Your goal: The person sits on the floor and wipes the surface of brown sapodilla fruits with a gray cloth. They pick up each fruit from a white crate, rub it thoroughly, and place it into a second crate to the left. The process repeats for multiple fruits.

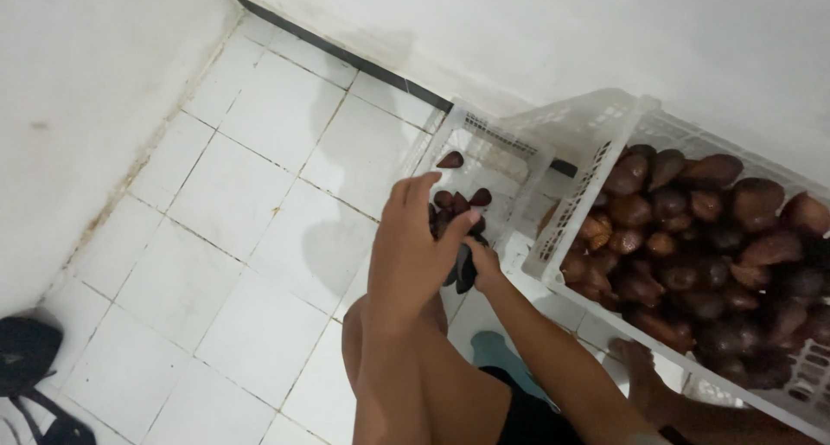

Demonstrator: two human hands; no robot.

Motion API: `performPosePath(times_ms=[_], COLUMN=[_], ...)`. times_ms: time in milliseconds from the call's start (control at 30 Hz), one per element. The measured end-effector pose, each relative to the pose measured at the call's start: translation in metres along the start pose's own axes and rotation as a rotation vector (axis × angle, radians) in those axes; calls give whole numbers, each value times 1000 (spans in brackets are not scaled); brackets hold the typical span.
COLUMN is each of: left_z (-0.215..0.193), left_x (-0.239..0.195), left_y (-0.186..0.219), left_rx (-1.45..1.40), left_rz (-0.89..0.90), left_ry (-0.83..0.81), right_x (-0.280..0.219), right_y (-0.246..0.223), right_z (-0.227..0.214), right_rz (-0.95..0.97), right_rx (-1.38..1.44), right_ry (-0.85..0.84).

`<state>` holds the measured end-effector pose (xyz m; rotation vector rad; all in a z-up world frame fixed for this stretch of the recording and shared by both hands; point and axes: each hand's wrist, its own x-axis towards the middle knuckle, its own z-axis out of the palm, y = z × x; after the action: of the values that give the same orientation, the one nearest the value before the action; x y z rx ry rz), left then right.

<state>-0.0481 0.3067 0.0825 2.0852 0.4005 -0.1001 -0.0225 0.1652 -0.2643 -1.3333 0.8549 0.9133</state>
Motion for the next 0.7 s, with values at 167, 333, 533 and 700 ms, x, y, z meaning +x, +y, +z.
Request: performPosePath(times_ms=[167, 333, 533, 700], left_z=[4, 7, 15, 18], left_x=[1, 2, 6, 8], left_y=[-4, 5, 5, 12], left_rx=[72, 91, 108, 153], left_rz=[-22, -62, -102, -99], left_ry=[-69, -172, -225, -245], right_x=[60, 89, 98, 100], right_y=[16, 21, 16, 16], right_z=[8, 10, 23, 37], right_rz=[-77, -174, -287, -373], right_rx=[73, 173, 251, 323], right_ry=[-70, -137, -252, -349])
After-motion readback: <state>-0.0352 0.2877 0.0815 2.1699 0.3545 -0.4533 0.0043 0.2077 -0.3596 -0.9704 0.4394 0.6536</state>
